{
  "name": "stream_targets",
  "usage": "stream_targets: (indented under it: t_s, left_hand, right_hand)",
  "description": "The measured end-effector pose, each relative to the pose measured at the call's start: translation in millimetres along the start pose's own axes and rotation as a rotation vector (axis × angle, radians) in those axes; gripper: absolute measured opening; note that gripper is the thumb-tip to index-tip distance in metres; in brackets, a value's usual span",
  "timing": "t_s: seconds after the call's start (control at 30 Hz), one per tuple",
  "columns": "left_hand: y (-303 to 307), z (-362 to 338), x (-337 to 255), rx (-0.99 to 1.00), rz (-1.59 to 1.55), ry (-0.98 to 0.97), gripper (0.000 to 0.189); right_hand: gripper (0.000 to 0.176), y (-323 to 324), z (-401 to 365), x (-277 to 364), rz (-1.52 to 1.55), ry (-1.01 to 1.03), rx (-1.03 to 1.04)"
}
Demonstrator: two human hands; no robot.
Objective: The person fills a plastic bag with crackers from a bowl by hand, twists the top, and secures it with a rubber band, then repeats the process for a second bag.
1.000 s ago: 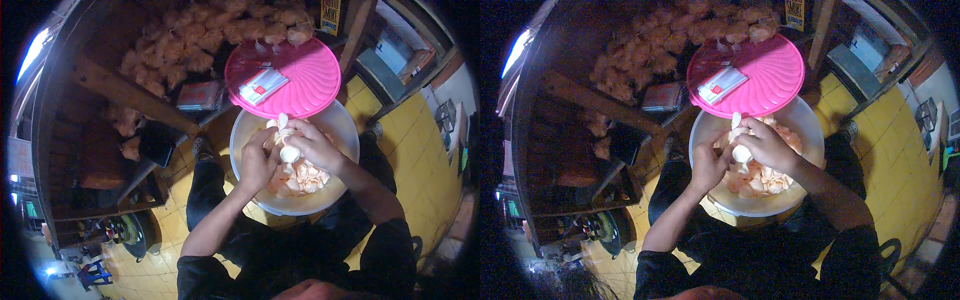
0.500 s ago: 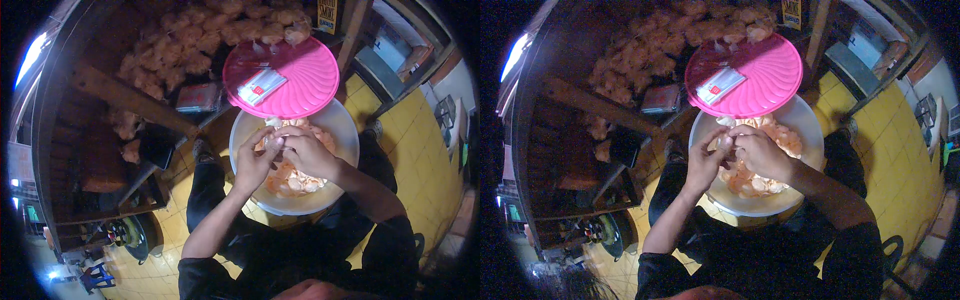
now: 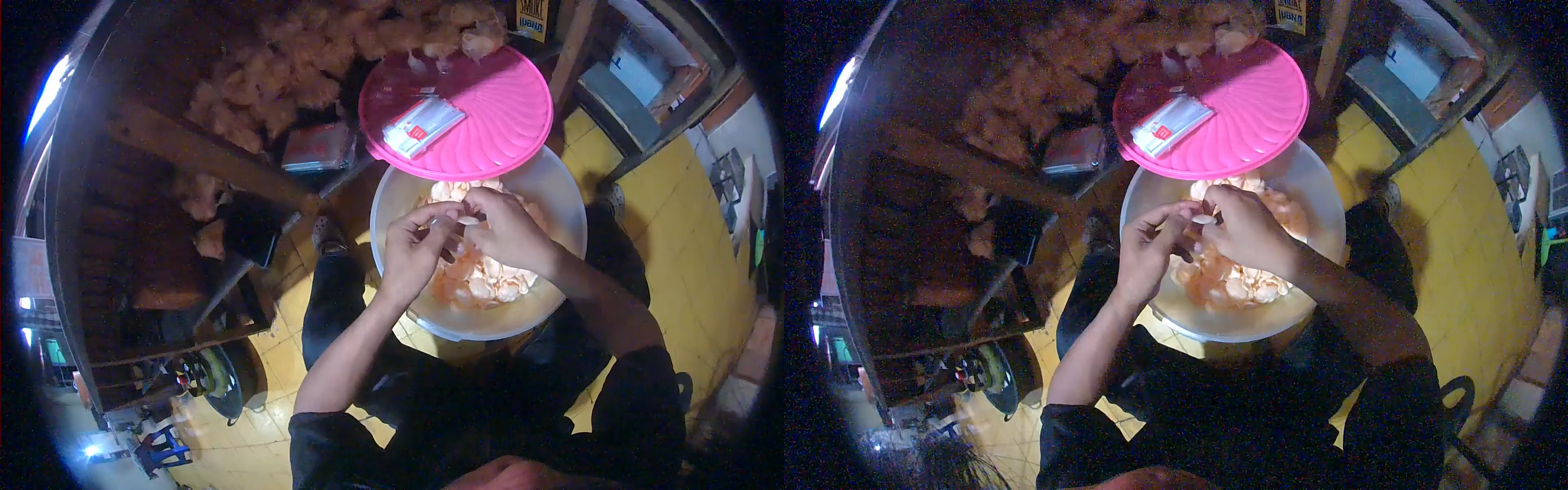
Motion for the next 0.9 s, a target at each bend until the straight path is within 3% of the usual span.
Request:
stream_targets:
  t_s: [0.1, 0.17, 0.27, 0.33, 0.4, 0.43, 0.5, 0.63, 0.67, 0.7, 0.73, 0.8, 0.83, 0.87, 0.9]
  left_hand:
    - [2, 0, 0, 0.008, 0.061, 0.089, 0.019]
    - [7, 2, 6, 0.022, 0.212, -0.02, 0.018]
    - [13, 2, 4, -0.04, 0.319, -0.088, 0.019]
    - [11, 1, -1, -0.018, 0.306, -0.074, 0.021]
    - [14, 2, -2, 0.008, 0.295, -0.059, 0.023]
    - [20, 4, -3, 0.004, 0.472, -0.159, 0.024]
    - [30, 5, -3, -0.039, 0.68, -0.336, 0.024]
    - [31, 6, -7, -0.088, 0.654, -0.421, 0.021]
    - [26, 3, -13, -0.091, 0.585, -0.311, 0.019]
    - [24, 2, -15, -0.095, 0.515, -0.203, 0.017]
    - [24, 1, -15, -0.096, 0.518, -0.213, 0.017]
    - [30, 4, -8, -0.123, 0.583, -0.112, 0.014]
    - [34, 4, -7, -0.13, 0.584, -0.114, 0.014]
    - [36, 6, -6, -0.107, 0.627, -0.118, 0.014]
    - [37, 7, -5, -0.082, 0.67, -0.119, 0.014]
  right_hand:
    - [0.023, -3, 0, 0, -0.093, 0.012, 0.025]
    - [0.024, -10, 2, -6, 0.163, 0.026, 0.077]
    - [0.023, -15, 6, -16, 0.281, -0.079, 0.216]
    - [0.02, -9, 8, -8, 0.187, -0.134, 0.192]
    - [0.031, -4, 10, 0, -0.342, -0.003, 0.115]
    - [0.031, -5, 12, -6, -0.341, -0.006, 0.115]
    - [0.041, -25, 14, -33, -0.331, -0.019, 0.441]
    - [0.062, -62, -4, -94, -0.683, -0.093, 0.641]
    - [0.062, -82, -14, -119, -0.685, -0.093, 0.636]
    - [0.058, -112, -29, -150, -0.695, -0.009, 0.77]
    - [0.055, -120, -36, -136, -0.704, 0.078, 0.902]
    - [0.041, -112, -47, -94, -0.842, -0.013, 1.214]
    - [0.023, -130, -59, -110, -0.704, 0.222, 1.037]
    - [0.023, -142, -64, -142, -0.707, 0.227, 1.037]
    - [0.019, -130, -64, -126, -0.723, 0.335, 0.919]
Point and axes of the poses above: each hand's wrist, its own z-axis towards the middle knuckle, its own y-axis out of the back of the hand, x = y × z, the point moved 4 cm from there along z, towards the middle knuckle, and after that the axes turned 8 degrees about -z, right-handed, at the moved point
